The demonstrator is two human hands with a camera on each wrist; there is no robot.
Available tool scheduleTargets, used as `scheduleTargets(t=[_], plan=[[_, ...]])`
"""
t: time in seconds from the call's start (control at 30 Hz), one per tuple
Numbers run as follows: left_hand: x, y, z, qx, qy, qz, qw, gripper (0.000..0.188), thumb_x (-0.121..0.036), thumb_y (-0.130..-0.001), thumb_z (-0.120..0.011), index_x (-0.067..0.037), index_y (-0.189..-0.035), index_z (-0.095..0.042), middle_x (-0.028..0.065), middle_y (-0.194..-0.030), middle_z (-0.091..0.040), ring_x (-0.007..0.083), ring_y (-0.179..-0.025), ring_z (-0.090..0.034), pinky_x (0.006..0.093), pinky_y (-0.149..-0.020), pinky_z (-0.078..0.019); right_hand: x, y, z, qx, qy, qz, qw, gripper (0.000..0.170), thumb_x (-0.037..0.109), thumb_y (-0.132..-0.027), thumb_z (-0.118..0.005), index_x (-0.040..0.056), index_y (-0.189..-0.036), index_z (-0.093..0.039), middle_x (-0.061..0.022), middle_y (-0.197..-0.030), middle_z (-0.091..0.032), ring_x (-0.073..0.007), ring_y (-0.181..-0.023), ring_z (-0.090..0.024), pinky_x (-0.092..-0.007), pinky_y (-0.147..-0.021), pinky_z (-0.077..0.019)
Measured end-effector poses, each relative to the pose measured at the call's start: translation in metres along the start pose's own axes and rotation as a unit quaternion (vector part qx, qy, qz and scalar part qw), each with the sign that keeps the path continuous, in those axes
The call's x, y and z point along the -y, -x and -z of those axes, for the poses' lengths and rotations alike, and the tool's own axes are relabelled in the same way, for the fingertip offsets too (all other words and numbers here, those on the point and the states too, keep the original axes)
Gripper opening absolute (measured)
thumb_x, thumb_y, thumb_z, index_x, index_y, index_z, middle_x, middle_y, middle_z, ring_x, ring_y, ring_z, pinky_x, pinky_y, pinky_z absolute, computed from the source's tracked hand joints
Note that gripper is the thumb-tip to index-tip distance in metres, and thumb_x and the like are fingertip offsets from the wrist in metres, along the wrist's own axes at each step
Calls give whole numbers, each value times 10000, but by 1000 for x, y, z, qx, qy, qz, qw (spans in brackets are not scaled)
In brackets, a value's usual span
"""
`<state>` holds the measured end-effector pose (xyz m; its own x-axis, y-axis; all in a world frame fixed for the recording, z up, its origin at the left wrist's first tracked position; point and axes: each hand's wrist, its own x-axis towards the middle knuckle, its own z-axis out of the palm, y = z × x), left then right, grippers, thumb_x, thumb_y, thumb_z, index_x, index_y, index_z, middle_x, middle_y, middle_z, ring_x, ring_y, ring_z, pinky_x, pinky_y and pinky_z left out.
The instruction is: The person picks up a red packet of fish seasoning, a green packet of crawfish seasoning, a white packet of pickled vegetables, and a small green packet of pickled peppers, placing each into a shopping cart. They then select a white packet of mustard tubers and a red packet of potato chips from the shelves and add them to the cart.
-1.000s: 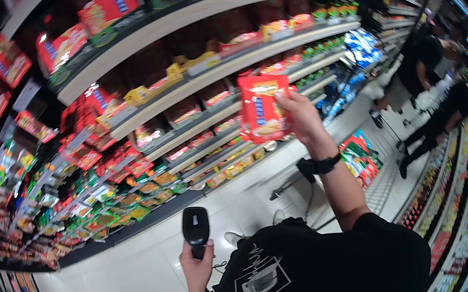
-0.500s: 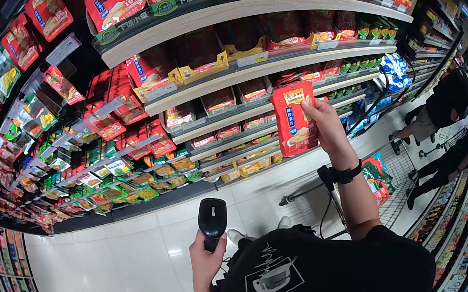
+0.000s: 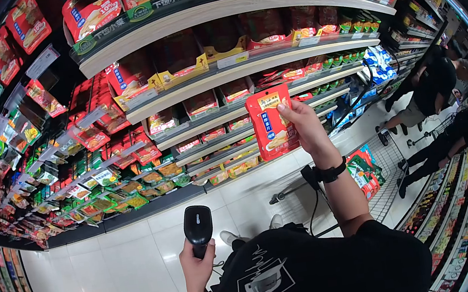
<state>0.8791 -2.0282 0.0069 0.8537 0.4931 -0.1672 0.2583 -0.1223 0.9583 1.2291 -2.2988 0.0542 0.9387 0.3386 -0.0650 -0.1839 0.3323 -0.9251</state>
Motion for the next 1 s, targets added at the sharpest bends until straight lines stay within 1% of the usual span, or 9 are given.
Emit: scheduleTargets(t=[0.1, 0.2, 0.4, 0.6, 0.7, 0.77, 0.8, 0.83, 1.0], plan=[[-6, 0, -4, -1, 12, 24, 1000, 228, -76, -996, -802, 3, -1181, -695, 12, -781, -714, 78, -672, -658, 274, -623, -538, 1, 3, 2, -10, -6, 0, 1000, 243, 200, -1110, -696, 17, -1267, -726, -47, -1104, -806, -92, -916, -757, -297, -821, -614], [1, -1, -4, 6, 0, 10, 1000, 240, -121, -999, -819, 0, -1164, -693, 41, -840, -751, 100, -651, -689, 263, -597, -552, -2, 3, 10, -17, -8, 5, 1000, 234, 191, -1109, -695, 17, -1262, -727, -46, -1101, -806, -89, -920, -754, -290, -819, -608], [-6, -2, -9, 13, -17, 16, 1000, 238, -125, -995, -825, -2, -1153, -698, 41, -833, -752, 101, -646, -690, 258, -596, -550, -7, 2, 30, -28, 10, 8, 1000, 239, 197, -1105, -704, 15, -1259, -727, -37, -1095, -803, -84, -915, -747, -279, -812, -600], [-3, -4, -16, 19, 0, -2, 1000, 240, -86, -983, -823, -15, -1186, -715, -9, -766, -696, 56, -674, -600, 263, -621, -491, -7, 7, 36, -48, 12, 6, 999, 255, 219, -1106, -707, 19, -1263, -724, -28, -1083, -796, -81, -890, -736, -270, -802, -590], [1, -7, -13, 29, -51, -35, 998, 246, -99, -999, -817, -3, -1195, -703, 15, -802, -721, 82, -663, -671, 264, -607, -556, -6, 11, 39, -46, 37, 6, 998, 251, 220, -1121, -678, 20, -1268, -713, -34, -1076, -797, -87, -884, -741, -276, -802, -594], [1, -6, -13, 28, -50, -41, 998, 257, -114, -995, -825, -12, -1197, -704, -1, -792, -708, 74, -660, -660, 260, -605, -539, -5, 12, 43, -42, 51, -19, 998, 251, 226, -1122, -674, 24, -1267, -715, -34, -1045, -801, -87, -827, -747, -268, -754, -604], [-2, -6, -12, 30, -50, -36, 998, 260, -117, -995, -826, -12, -1199, -705, -3, -792, -708, 72, -658, -658, 259, -605, -533, -6, 12, 36, -59, 44, -7, 997, 256, 237, -1121, -677, 28, -1264, -716, -26, -1002, -801, -83, -753, -741, -255, -676, -599], [-5, -7, -11, 33, -48, -32, 998, 263, -121, -994, -828, -13, -1200, -705, -5, -792, -707, 70, -657, -656, 258, -604, -528, -8, 11, 32, -65, 34, 6, 997, 265, 251, -1122, -677, 29, -1262, -718, -29, -1004, -802, -86, -771, -750, -254, -669, -599], [-8, -5, -7, 19, -28, -44, 998, 271, -120, -989, -827, -26, -1216, -712, -17, -734, -685, 51, -643, -625, 254, -605, -497, -11, 6, 39, -24, 66, -15, 997, 266, 245, -1122, -678, 24, -1264, -720, -52, -1070, -810, -111, -888, -775, -288, -787, -623]])
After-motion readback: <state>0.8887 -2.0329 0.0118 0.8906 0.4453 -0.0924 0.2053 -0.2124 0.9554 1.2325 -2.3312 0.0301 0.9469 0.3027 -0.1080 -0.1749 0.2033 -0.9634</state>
